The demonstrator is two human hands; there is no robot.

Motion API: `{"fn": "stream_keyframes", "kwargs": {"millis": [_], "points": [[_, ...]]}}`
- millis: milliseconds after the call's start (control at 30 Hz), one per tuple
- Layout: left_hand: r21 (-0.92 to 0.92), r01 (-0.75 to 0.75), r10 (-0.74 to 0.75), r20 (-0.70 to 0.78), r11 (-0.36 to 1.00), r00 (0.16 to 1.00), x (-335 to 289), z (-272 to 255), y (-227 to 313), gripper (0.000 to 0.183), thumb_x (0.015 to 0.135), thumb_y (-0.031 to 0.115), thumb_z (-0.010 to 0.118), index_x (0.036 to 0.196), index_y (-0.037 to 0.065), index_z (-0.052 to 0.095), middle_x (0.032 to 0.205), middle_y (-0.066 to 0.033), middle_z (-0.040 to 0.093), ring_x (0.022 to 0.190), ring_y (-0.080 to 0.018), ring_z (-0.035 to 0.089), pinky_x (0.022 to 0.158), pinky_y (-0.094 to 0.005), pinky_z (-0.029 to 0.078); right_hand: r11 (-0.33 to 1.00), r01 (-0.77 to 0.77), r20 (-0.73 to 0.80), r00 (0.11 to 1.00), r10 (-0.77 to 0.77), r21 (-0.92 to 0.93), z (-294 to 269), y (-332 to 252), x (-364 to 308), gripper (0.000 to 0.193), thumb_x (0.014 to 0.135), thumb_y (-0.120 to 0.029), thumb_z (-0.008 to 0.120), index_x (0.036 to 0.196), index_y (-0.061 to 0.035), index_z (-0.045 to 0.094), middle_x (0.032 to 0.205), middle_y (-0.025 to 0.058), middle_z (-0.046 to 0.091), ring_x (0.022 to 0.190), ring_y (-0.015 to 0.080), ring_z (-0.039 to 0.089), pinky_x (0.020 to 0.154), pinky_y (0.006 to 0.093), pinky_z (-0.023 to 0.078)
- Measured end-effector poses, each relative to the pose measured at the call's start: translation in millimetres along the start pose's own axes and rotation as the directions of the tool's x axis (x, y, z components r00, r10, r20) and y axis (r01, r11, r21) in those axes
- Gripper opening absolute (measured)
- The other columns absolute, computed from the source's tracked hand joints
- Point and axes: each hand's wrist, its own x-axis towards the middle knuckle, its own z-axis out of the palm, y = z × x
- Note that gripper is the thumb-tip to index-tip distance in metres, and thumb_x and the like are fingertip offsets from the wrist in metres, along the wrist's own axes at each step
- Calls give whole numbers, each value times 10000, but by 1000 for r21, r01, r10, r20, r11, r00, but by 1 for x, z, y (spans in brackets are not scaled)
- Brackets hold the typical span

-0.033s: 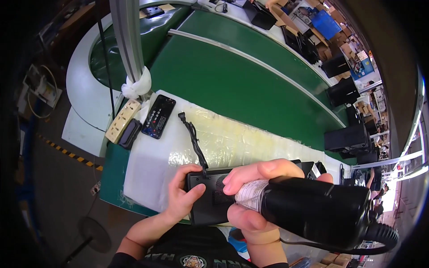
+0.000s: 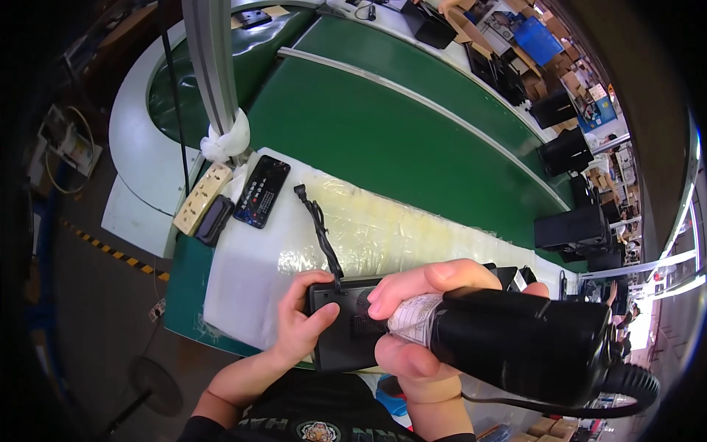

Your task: Assembling electronic component housings by using an electric screwdriver to drive screws.

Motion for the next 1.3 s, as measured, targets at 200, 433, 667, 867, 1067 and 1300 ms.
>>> {"fn": "stream_keyframes", "kwargs": {"millis": [200, 433, 667, 867, 1067, 1300], "points": [[-10, -12, 12, -5, 1000, 1000, 0, 1, 0, 381, 776, 22, 662, 1134, 10, 532, 1143, -88, 514, 1056, -168, 502, 930, -273, 375, 984, 46, -138, 988, -71, -174, 11, 17, 1, 775, 855, -547, 570, 1266, 58, 313, 1018, 145, 524, 570, 151, 557, 505, 275, 524], [-80, 61, -64, -35, 995, 997, -5, 0, -1, 370, 788, 16, 643, 1141, 15, 531, 1126, -85, 515, 1044, -162, 502, 927, -267, 376, 951, -53, -117, 993, 18, -306, 16, 14, 7, 876, 837, -661, 515, 1213, 107, 325, 935, 137, 523, 515, 137, 518, 461, 258, 488], [50, 63, -60, -65, 997, 996, -6, 10, 0, 382, 798, 25, 629, 1168, 20, 535, 1075, -47, 556, 950, -120, 528, 858, -248, 414, 935, 198, -540, 772, -334, -295, -66, -57, -2, 787, 883, -579, 538, 1355, 16, 330, 698, 33, 462, 569, 111, 446, 560, 202, 414], [23, 39, -34, -198, 999, 980, -10, 10, 8, 411, 790, 64, 591, 1192, 1, 533, 1131, -86, 574, 995, -155, 538, 893, -270, 419, 568, -11, -475, 562, -677, -823, -213, -77, -72, 565, 964, -401, 473, 1217, 88, 342, 665, 140, 540, 541, 195, 515, 538, 314, 458], [-15, 38, -40, -142, 999, 989, -3, 14, 3, 442, 806, 108, 571, 1221, -18, 486, 1174, -153, 553, 1001, -222, 560, 908, -313, 440, 417, -162, -428, 581, -692, -894, -311, -9, -151, 643, 935, -242, 531, 1373, 12, 134, 1169, 241, 475, 617, 184, 555, 604, 317, 499], [-22, 19, -23, -168, 1000, 986, -6, 10, 7, 447, 806, 114, 543, 1227, -20, 476, 1180, -171, 549, 1004, -236, 564, 908, -326, 451, 562, -207, -557, 603, -571, -801, -317, 23, -166, 591, 937, -209, 505, 1381, -13, 169, 1225, 220, 483, 622, 183, 545, 580, 300, 479]]}}
